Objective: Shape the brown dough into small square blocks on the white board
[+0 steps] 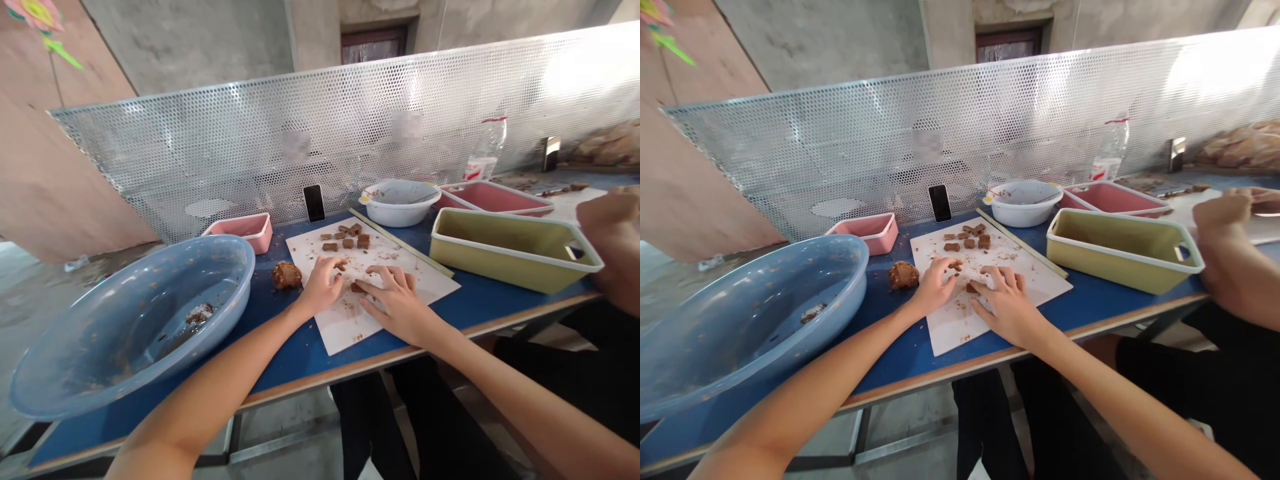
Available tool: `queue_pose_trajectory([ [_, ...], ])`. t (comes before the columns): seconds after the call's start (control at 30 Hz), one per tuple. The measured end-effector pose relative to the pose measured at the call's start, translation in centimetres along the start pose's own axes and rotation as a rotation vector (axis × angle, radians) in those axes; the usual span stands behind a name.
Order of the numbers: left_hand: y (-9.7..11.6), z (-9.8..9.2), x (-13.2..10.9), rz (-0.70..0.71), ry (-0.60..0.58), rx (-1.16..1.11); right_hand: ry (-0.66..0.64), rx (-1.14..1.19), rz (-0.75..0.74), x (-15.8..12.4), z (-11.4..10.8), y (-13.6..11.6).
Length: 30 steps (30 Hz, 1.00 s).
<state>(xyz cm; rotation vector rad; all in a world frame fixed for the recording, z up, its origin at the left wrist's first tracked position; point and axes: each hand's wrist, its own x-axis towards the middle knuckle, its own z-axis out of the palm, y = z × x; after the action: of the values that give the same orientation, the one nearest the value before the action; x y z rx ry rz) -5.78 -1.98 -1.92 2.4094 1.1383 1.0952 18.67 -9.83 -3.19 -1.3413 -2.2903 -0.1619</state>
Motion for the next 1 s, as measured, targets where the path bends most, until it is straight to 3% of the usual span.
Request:
queue_pose_trajectory([
  [0.2,0.0,-0.1,-0.1,-0.023,-0.003,-0.021,0.075,-0.046,0.056,-0.7,0.5,-0.8],
  [0.6,0.2,-0.3,-0.2,-0.055,-0.005,-0.020,-0.007,-0.001,0.041,-0.6,0.3,-1.0],
  [1.0,0.2,-0.5,-0.2,-0.056,-0.010,-0.024,0.025,0.021,0.084,-0.6,-0.2,-1.3],
])
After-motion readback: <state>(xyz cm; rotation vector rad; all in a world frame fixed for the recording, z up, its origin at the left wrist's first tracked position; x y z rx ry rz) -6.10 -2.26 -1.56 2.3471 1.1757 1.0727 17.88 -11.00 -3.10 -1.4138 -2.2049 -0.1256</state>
